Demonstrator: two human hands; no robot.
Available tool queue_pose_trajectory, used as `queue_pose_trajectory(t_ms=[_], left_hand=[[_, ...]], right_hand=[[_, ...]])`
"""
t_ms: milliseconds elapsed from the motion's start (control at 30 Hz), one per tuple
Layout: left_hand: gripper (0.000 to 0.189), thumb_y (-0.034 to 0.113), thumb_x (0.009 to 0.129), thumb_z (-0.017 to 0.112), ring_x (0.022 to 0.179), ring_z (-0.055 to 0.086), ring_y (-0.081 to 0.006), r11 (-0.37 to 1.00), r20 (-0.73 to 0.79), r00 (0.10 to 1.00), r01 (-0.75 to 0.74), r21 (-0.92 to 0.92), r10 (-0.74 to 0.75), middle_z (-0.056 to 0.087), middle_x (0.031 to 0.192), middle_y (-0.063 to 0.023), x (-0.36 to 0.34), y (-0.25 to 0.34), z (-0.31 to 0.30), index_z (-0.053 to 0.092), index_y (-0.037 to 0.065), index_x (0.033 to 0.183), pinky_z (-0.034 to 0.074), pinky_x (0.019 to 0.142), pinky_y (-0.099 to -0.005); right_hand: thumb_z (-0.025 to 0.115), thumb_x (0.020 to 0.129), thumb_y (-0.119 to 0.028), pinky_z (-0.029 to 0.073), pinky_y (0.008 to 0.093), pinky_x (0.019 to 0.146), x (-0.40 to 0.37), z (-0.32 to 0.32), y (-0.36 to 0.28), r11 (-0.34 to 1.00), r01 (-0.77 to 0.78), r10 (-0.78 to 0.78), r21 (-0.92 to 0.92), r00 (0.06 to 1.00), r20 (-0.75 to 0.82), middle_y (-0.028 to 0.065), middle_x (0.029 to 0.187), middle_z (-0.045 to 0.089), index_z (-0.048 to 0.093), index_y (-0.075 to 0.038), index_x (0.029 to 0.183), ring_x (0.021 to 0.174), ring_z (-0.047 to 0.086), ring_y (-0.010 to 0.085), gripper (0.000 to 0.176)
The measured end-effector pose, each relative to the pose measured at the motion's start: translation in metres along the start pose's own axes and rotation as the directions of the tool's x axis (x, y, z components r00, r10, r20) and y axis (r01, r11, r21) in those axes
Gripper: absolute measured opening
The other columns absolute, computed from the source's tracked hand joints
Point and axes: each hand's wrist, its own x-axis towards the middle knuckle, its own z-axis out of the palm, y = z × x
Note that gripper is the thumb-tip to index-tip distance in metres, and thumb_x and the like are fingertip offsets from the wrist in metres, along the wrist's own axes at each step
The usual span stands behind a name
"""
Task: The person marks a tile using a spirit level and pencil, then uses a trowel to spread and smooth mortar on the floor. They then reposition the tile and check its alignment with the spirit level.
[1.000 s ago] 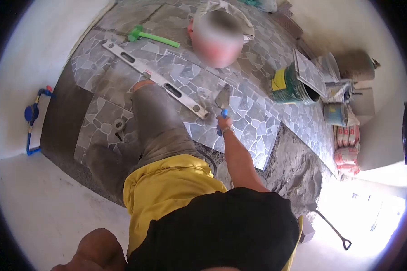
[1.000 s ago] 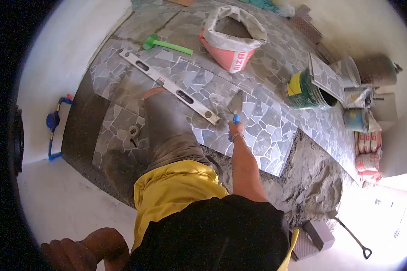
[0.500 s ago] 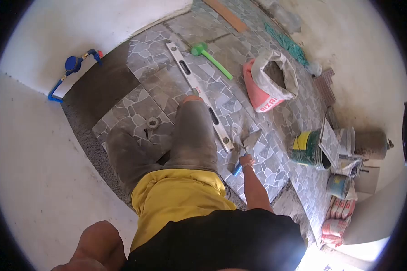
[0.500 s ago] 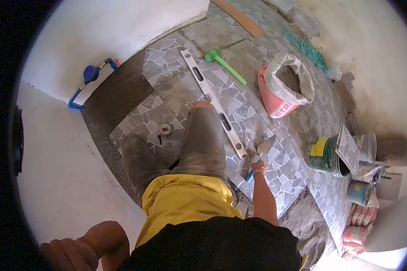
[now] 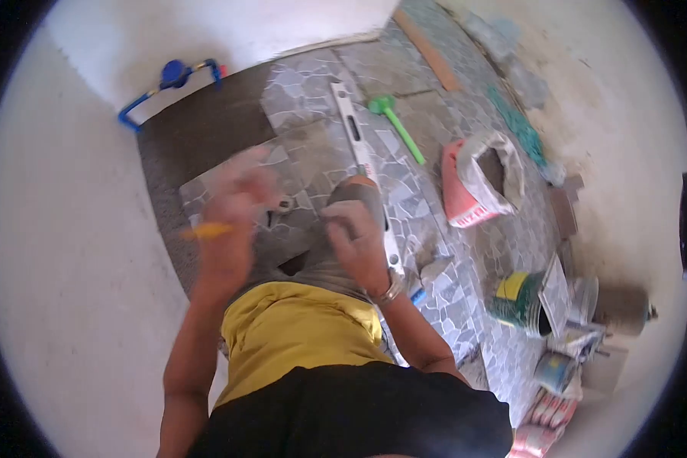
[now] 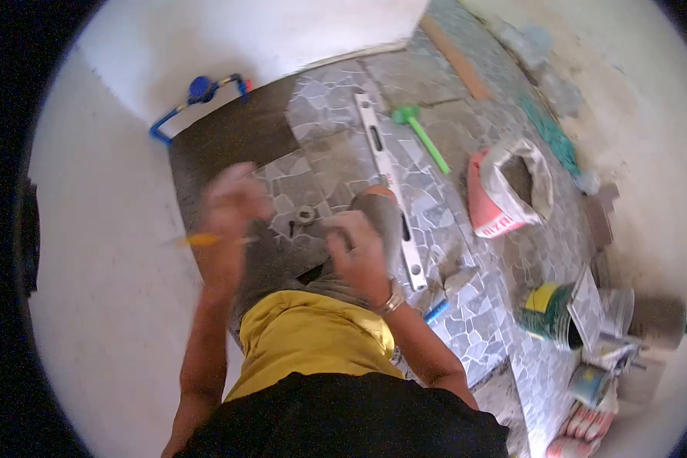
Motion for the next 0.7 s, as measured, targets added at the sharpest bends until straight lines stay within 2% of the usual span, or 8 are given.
queue_pose_trajectory(t_ms=[33,133,300,400,467,533,600,700], left_hand=[[0.041,0.035,0.105,0.041,0.109,0.056,-0.0173,0.935,0.062,0.991,0.130,-0.330,-0.116,0.056,0.123,-0.0074,0.006,0.011,0.030,0.051,0.004,0.130,0.045,0.095,-0.0339],[0.059,0.049,0.104,0.038,0.117,0.052,-0.0185,0.753,0.121,0.906,0.407,-0.517,-0.406,0.050,0.130,-0.0108,-0.035,-0.059,0.088,0.038,0.008,0.146,0.042,0.099,-0.0333],[0.060,0.049,0.103,0.041,0.115,0.053,-0.0187,0.579,0.258,0.881,0.458,-0.674,-0.397,0.049,0.132,-0.0108,-0.063,-0.057,0.100,0.038,0.007,0.146,0.042,0.099,-0.0339],[0.064,0.045,0.103,0.045,0.114,0.056,-0.0200,0.608,0.191,0.923,0.366,-0.705,-0.334,0.055,0.127,-0.0130,-0.066,-0.074,0.092,0.026,0.008,0.152,0.044,0.100,-0.0361],[0.059,0.043,0.103,0.046,0.110,0.059,-0.0205,0.727,0.114,0.954,0.285,-0.624,-0.276,0.057,0.124,-0.0132,-0.054,-0.090,0.062,0.033,0.007,0.149,0.046,0.098,-0.0353],[0.052,0.039,0.103,0.048,0.106,0.061,-0.0196,0.760,0.064,0.934,0.325,-0.563,-0.352,0.061,0.118,-0.0127,-0.046,-0.108,0.029,0.043,0.006,0.142,0.048,0.094,-0.0342],[0.041,0.033,0.102,0.050,0.101,0.063,-0.0194,0.790,0.009,0.880,0.432,-0.436,-0.476,0.065,0.111,-0.0119,-0.040,-0.126,0.007,0.054,0.004,0.131,0.049,0.091,-0.0342],[0.030,0.026,0.098,0.054,0.096,0.065,-0.0244,0.914,-0.086,0.911,0.405,-0.008,-0.404,0.068,0.104,-0.0127,-0.055,-0.159,-0.003,0.065,0.004,0.115,0.048,0.089,-0.0375]], right_hand=[[0.062,0.089,-0.007,0.051,0.0356,0.080,0.000,0.013,-0.016,0.993,-0.082,0.073,0.090,0.993,0.096,0.0159,0.091,0.066,0.066,0.001,0.102,0.085,0.065,0.0287,0.016],[0.063,0.089,-0.007,0.051,0.0349,0.078,-0.013,0.041,-0.034,0.948,-0.252,0.178,0.196,0.927,0.329,0.0159,0.093,0.066,0.066,0.001,0.104,0.083,0.065,0.0277,0.018],[0.064,0.088,-0.007,0.052,0.0345,0.073,-0.034,0.044,-0.009,0.902,-0.423,0.337,0.083,0.811,0.478,0.0155,0.089,0.068,0.066,0.001,0.105,0.077,0.067,0.0217,0.018],[0.064,0.090,-0.006,0.053,0.0323,0.070,-0.023,0.024,0.015,0.939,-0.345,0.326,-0.005,0.882,0.341,0.0120,0.084,0.069,0.067,0.001,0.104,0.074,0.066,0.0164,0.015],[0.063,0.092,-0.005,0.054,0.0288,0.069,0.011,-0.014,-0.025,0.840,-0.494,0.446,0.226,0.864,0.231,0.0087,0.084,0.069,0.067,0.000,0.102,0.074,0.066,0.0151,0.012],[0.063,0.088,-0.004,0.050,0.0272,0.064,0.033,-0.048,-0.091,0.892,-0.332,0.371,0.308,0.925,-0.077,0.0072,0.080,0.066,0.065,0.000,0.093,0.070,0.063,0.0136,0.006],[0.063,0.083,-0.006,0.048,0.0257,0.063,0.036,-0.098,-0.123,0.941,0.338,-0.327,-0.002,0.910,-0.255,0.0088,0.083,0.062,0.064,-0.002,0.094,0.065,0.057,0.0184,0.012],[0.074,0.073,-0.011,0.048,0.0241,0.065,0.040,-0.144,-0.186,0.618,0.403,-0.451,0.675,0.885,-0.115,0.0045,0.073,0.060,0.065,-0.004,0.082,0.068,0.060,0.0183,0.015]])
